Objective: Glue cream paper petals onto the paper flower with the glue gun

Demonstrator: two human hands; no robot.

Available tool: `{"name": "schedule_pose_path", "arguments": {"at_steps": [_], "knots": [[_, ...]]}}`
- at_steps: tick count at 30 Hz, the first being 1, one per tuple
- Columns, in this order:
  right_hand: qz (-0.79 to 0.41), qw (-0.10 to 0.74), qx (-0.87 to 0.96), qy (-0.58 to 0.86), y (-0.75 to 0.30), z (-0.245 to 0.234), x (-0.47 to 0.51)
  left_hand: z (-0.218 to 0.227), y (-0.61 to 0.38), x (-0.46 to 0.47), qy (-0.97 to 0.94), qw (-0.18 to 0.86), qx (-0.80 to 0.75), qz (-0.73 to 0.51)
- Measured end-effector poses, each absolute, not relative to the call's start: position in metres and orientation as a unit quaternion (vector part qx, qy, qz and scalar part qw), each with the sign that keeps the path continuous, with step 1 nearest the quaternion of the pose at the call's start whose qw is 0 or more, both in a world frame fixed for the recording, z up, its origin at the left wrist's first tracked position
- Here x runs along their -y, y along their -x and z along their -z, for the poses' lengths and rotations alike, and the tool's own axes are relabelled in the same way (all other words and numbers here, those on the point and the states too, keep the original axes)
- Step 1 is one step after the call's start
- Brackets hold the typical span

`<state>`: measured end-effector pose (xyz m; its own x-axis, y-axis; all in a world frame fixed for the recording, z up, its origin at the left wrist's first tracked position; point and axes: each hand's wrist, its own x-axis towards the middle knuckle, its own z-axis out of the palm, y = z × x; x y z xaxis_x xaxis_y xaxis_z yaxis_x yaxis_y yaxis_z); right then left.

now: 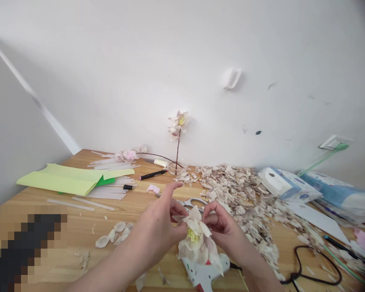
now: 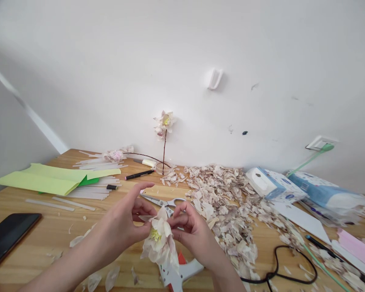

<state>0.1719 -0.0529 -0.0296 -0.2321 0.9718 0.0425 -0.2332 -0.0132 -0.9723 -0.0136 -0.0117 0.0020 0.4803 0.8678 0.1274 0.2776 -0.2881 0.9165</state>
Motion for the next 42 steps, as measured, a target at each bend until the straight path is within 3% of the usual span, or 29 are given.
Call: {"name": "schedule_pose_path", "arguments": {"at_steps": [14,26,42], "knots": [[-0.599,0.5,0.498,0.378,-0.172,0.033,0.054,-0.002,0.015,0.011,-0.732,0.461,-0.378,-0.331],[-0.668,0.483,0.469,0.317,-0.176,0.037,0.053,-0.009,0.024,0.008,-0.658,0.628,-0.318,-0.267],[-0.634,0.489,0.482,0.356,-0.176,0.039,0.053,-0.004,0.021,0.009,-0.668,0.588,-0.335,-0.308]]}}
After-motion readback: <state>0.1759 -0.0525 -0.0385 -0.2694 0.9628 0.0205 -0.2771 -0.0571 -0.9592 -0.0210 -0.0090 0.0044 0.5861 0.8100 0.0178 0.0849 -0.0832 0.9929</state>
